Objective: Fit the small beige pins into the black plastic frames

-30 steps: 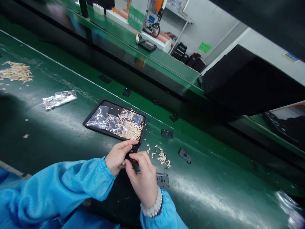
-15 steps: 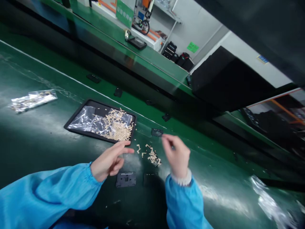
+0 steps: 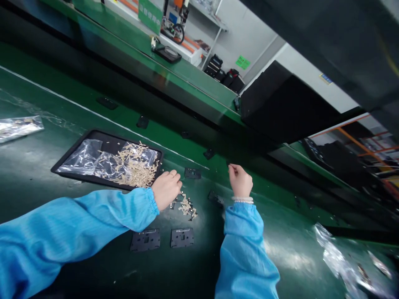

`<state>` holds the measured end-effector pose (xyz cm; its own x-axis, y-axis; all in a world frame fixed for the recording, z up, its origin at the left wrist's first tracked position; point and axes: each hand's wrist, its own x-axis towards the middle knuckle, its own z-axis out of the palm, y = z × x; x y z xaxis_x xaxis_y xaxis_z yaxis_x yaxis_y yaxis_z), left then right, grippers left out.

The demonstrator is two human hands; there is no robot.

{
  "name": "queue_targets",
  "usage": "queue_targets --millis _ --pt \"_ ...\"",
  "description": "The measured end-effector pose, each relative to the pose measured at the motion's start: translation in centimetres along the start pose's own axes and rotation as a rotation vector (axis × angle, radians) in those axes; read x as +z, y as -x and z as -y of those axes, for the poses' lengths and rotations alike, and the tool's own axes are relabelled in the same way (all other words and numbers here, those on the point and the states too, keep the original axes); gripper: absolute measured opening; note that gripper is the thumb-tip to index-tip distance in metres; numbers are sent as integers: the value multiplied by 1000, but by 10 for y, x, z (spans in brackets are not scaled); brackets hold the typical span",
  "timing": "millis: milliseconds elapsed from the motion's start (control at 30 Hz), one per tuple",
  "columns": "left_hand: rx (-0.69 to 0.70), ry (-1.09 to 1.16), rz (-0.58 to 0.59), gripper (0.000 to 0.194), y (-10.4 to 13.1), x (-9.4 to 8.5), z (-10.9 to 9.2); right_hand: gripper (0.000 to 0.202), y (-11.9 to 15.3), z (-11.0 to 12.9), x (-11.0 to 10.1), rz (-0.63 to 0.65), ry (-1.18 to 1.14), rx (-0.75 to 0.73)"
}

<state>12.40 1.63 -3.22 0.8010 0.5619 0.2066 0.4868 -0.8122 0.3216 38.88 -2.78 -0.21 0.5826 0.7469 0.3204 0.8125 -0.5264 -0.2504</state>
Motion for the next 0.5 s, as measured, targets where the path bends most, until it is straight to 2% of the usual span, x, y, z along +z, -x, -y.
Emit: queue_targets --millis 133,233,333,500 --pt "1 -79 66 13 -4 16 -8 26 46 25 -19 69 -181 -131" --pt "4 -127 103 14 0 19 -11 26 81 44 -27 150 -416 -217" --pt "16 -163 119 16 3 19 -11 22 109 61 -23 257 -520 -248" --pt "28 -181 123 14 6 19 -6 19 133 79 -6 337 -422 -259"
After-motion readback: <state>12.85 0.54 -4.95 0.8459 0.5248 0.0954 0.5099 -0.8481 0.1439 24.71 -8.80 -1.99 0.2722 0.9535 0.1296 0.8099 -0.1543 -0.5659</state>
